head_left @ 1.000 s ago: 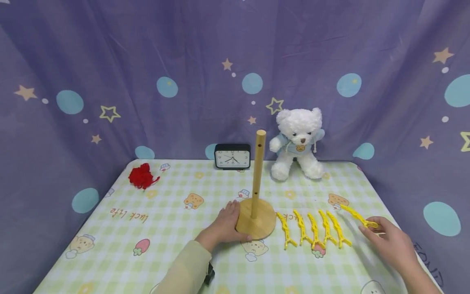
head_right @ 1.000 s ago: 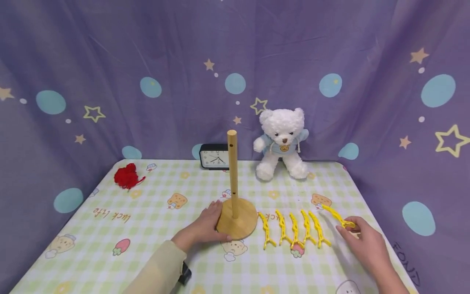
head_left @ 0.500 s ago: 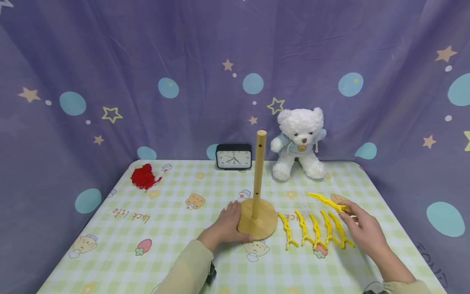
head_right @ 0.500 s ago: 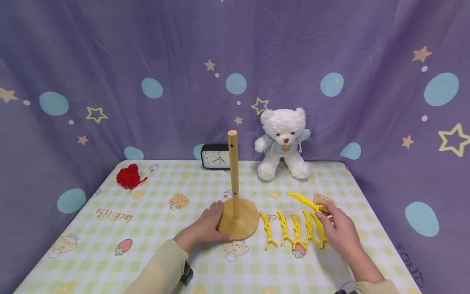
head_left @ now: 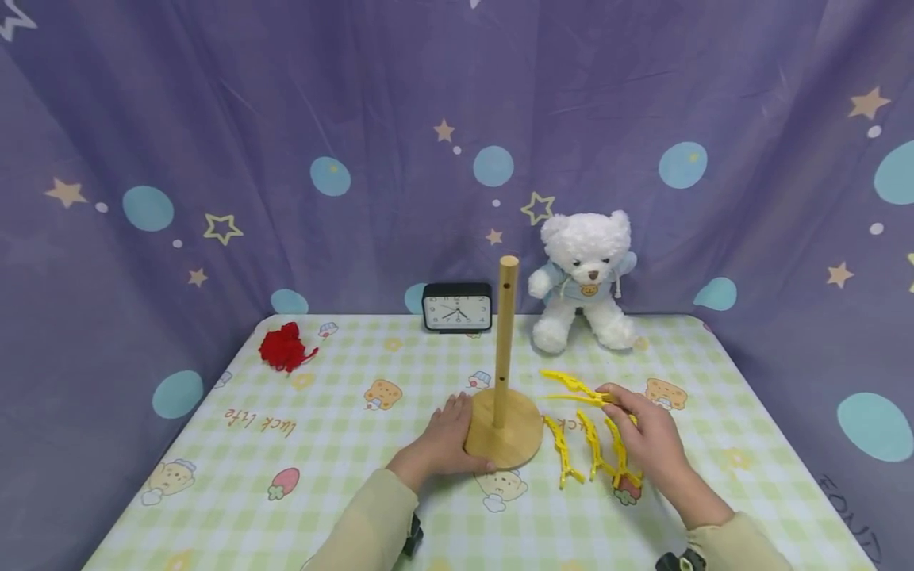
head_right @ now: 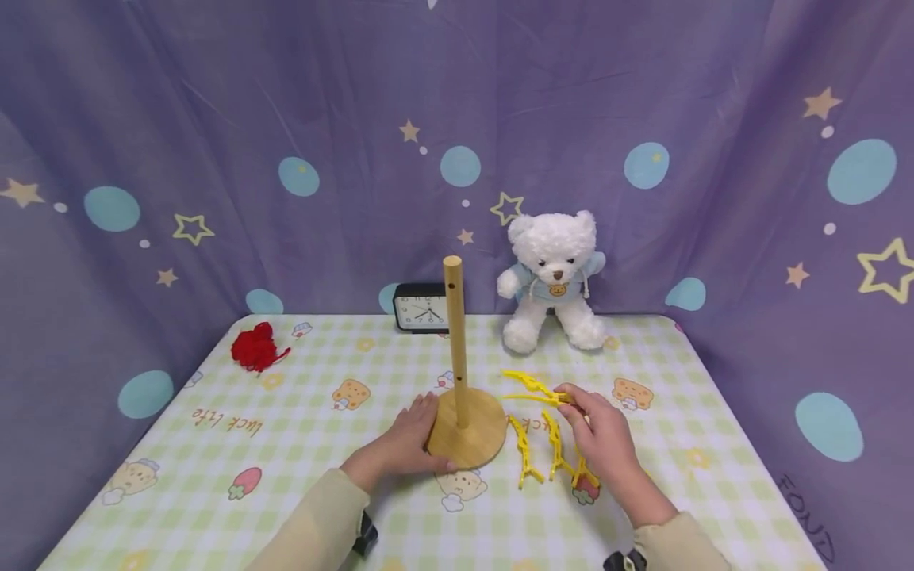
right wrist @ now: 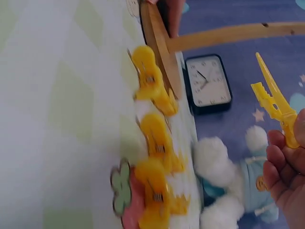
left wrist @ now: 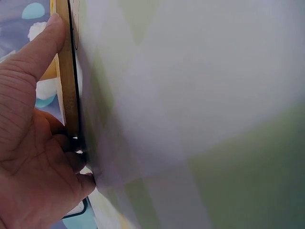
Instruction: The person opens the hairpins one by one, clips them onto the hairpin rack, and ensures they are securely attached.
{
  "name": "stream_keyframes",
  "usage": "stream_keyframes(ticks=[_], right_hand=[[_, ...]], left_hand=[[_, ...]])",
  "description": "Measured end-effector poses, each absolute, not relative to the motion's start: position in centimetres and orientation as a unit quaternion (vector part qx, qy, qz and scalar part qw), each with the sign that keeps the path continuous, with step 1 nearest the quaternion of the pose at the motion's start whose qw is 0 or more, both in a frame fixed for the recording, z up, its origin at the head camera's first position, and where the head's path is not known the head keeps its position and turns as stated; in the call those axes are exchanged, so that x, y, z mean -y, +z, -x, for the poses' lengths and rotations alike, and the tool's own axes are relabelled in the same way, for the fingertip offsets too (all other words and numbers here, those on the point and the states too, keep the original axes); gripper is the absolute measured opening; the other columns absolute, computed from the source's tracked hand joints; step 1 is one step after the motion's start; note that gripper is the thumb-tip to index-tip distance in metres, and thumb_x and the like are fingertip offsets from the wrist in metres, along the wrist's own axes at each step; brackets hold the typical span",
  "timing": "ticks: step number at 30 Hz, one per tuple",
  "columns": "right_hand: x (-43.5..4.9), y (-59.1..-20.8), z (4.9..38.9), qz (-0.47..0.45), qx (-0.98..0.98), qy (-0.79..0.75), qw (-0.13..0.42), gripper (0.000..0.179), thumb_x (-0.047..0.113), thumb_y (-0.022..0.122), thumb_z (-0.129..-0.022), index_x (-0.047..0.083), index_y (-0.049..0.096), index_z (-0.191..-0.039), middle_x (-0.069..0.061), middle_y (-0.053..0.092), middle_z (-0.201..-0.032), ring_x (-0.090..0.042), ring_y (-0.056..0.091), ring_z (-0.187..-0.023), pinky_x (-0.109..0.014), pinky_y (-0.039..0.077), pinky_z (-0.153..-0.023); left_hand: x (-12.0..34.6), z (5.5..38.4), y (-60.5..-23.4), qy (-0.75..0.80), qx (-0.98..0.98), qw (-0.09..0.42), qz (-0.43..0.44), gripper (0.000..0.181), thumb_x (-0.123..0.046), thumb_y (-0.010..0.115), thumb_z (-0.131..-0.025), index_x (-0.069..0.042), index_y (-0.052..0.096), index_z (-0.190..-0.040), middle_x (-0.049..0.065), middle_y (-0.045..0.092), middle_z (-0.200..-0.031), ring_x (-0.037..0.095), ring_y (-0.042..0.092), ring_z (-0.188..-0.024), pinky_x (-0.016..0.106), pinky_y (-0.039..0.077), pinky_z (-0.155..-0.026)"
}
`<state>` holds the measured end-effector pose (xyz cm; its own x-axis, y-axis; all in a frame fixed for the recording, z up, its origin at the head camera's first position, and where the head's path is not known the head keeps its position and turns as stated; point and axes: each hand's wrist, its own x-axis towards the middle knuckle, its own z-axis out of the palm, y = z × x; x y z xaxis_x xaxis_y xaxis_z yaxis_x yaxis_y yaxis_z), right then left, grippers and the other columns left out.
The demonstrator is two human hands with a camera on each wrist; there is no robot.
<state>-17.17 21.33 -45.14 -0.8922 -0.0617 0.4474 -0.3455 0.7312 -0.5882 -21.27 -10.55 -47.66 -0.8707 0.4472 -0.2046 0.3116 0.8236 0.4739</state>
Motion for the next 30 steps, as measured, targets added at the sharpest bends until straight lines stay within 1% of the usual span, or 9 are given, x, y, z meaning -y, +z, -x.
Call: stream_keyframes(ticks=[2,6,9,10,12,16,19,26,30], right_hand=[[-20.5,-45.2,17.4,-0.121,0.904,0.355,0.204,0.023,0.016,0.062,-0.096,0.013,0.068,-0.118,-0.001,0.068,-0.093,-0.008,0.051,-0.063,-0.027,0.041,-0.055],[-19.0,-45.6,17.9,-0.14,0.899,0.364,0.2,0.023,0.015,0.062,-0.095,0.015,0.069,-0.117,0.003,0.067,-0.092,-0.005,0.05,-0.063,-0.027,0.042,-0.056],[-18.0,-46.0,18.4,-0.149,0.892,0.377,0.198,0.022,0.015,0.062,-0.095,0.014,0.07,-0.116,0.002,0.068,-0.094,-0.004,0.045,-0.058,-0.026,0.041,-0.054],[-17.7,-46.1,18.6,-0.15,0.891,0.38,0.198,0.022,0.015,0.062,-0.095,0.014,0.07,-0.116,0.001,0.068,-0.094,-0.004,0.041,-0.055,-0.025,0.039,-0.053],[-17.1,-46.4,18.9,-0.152,0.887,0.388,0.197,0.022,0.015,0.063,-0.094,0.013,0.07,-0.115,-0.001,0.068,-0.089,-0.004,0.038,-0.053,-0.025,0.038,-0.051],[-16.0,-47.0,19.5,-0.16,0.884,0.39,0.202,0.02,0.016,0.064,-0.093,0.013,0.072,-0.112,0.002,0.066,-0.085,-0.004,0.041,-0.057,-0.025,0.039,-0.053],[-15.2,-47.4,19.8,-0.164,0.882,0.391,0.205,0.021,0.016,0.065,-0.093,0.014,0.072,-0.112,0.006,0.066,-0.086,-0.004,0.044,-0.061,-0.025,0.041,-0.055],[-13.5,-48.0,20.3,-0.181,0.873,0.401,0.211,0.021,0.014,0.067,-0.09,0.013,0.072,-0.111,0.006,0.064,-0.082,-0.006,0.046,-0.062,-0.025,0.041,-0.054],[-13.0,-48.3,20.4,-0.174,0.872,0.413,0.199,0.022,0.013,0.066,-0.09,0.013,0.072,-0.111,0.007,0.064,-0.083,-0.007,0.047,-0.064,-0.025,0.042,-0.056]], left_hand=[[10.5,21.3,-47.7,0.217,-0.943,0.157,-0.198,0.12,-0.06,0.075,-0.075,0.004,0.01,-0.154,0.021,0.009,-0.161,0.035,0.006,-0.148,0.051,0.01,-0.119],[10.4,21.4,-47.7,0.216,-0.944,0.163,-0.191,0.12,-0.061,0.075,-0.075,0.001,0.01,-0.155,0.019,0.008,-0.161,0.033,0.004,-0.149,0.049,0.01,-0.119],[10.4,21.4,-47.7,0.218,-0.943,0.166,-0.186,0.119,-0.06,0.075,-0.075,0.0,0.011,-0.155,0.018,0.008,-0.162,0.032,0.004,-0.149,0.049,0.01,-0.119],[10.3,21.4,-47.7,0.219,-0.944,0.166,-0.185,0.12,-0.06,0.075,-0.075,0.0,0.011,-0.155,0.017,0.008,-0.162,0.032,0.004,-0.149,0.049,0.01,-0.119],[10.3,21.4,-47.7,0.218,-0.944,0.166,-0.184,0.119,-0.061,0.075,-0.075,0.0,0.011,-0.155,0.017,0.008,-0.162,0.032,0.004,-0.149,0.049,0.01,-0.119],[10.2,21.3,-47.7,0.212,-0.945,0.167,-0.183,0.119,-0.062,0.074,-0.075,-0.001,0.01,-0.156,0.016,0.008,-0.162,0.031,0.004,-0.149,0.048,0.01,-0.119],[10.2,21.3,-47.7,0.207,-0.947,0.167,-0.182,0.119,-0.062,0.074,-0.075,-0.002,0.011,-0.156,0.016,0.008,-0.162,0.03,0.004,-0.149,0.048,0.01,-0.119],[10.3,21.3,-47.7,0.205,-0.948,0.163,-0.183,0.118,-0.064,0.073,-0.075,-0.003,0.012,-0.156,0.015,0.009,-0.162,0.031,0.005,-0.149,0.049,0.01,-0.119],[10.3,21.3,-47.8,0.209,-0.947,0.159,-0.184,0.118,-0.064,0.074,-0.074,-0.002,0.014,-0.155,0.016,0.01,-0.162,0.031,0.006,-0.149,0.049,0.011,-0.119]])
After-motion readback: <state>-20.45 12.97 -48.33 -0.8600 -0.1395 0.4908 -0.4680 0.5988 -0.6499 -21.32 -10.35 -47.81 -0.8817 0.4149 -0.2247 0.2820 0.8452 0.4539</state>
